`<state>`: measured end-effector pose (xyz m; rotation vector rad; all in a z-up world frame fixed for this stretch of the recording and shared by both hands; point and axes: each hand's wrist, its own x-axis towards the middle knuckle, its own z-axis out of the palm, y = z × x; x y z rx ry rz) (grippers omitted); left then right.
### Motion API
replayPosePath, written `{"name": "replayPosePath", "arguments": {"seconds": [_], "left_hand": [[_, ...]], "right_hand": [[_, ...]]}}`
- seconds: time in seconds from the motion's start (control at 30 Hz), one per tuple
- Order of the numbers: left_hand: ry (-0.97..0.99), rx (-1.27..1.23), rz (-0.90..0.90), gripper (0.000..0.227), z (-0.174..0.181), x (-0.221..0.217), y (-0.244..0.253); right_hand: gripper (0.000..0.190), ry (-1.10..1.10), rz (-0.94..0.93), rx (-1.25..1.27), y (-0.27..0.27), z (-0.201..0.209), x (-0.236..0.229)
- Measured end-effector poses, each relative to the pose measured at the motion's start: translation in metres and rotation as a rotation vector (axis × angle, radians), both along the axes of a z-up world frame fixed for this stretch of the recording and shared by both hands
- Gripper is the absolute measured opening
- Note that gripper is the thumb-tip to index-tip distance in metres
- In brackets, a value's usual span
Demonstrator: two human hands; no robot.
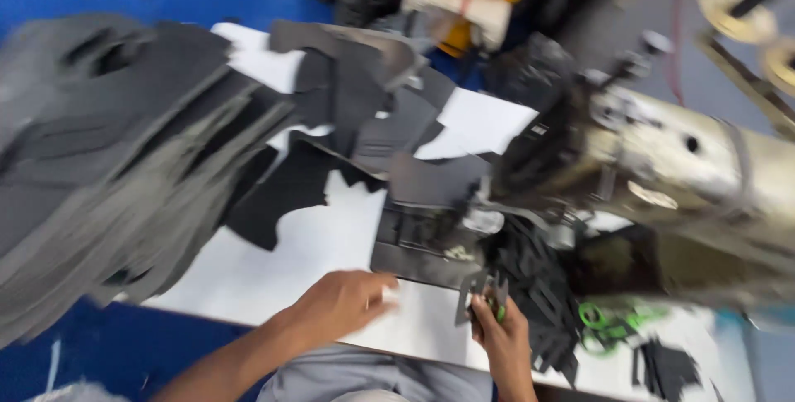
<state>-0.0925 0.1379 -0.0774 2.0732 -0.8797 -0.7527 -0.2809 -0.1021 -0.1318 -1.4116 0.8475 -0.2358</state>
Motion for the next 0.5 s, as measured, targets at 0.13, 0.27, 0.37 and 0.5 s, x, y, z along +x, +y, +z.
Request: {"name": "replayPosePath", "arguments": {"seconds": [0.13, 0.27, 0.37, 0.5], "left_hand": [[-0.638, -0.277, -0.157, 0.021, 0.148, 0.025, 0.085], [-0.750, 0.128, 0.693, 0.027, 0.249, 0.073, 0.141], [-0.942, 0.525, 0.649, 0.056, 0.164, 0.178, 0.248], [-0.611, 0.943, 0.546, 0.084, 0.063, 0.267, 0.347]], "right_hand": [[0.021, 0.129, 0.038, 0.091, -0.005, -0.038, -0.001], [0.023, 0.159, 0.111, -0.008, -0.016, -0.060, 0.003], [0.023, 0.093, 0.101, -0.046, -0.009, -0.041, 0.006], [0.023, 0.031, 0.057, -0.049, -0.010, -0.045, 0.003]]}}
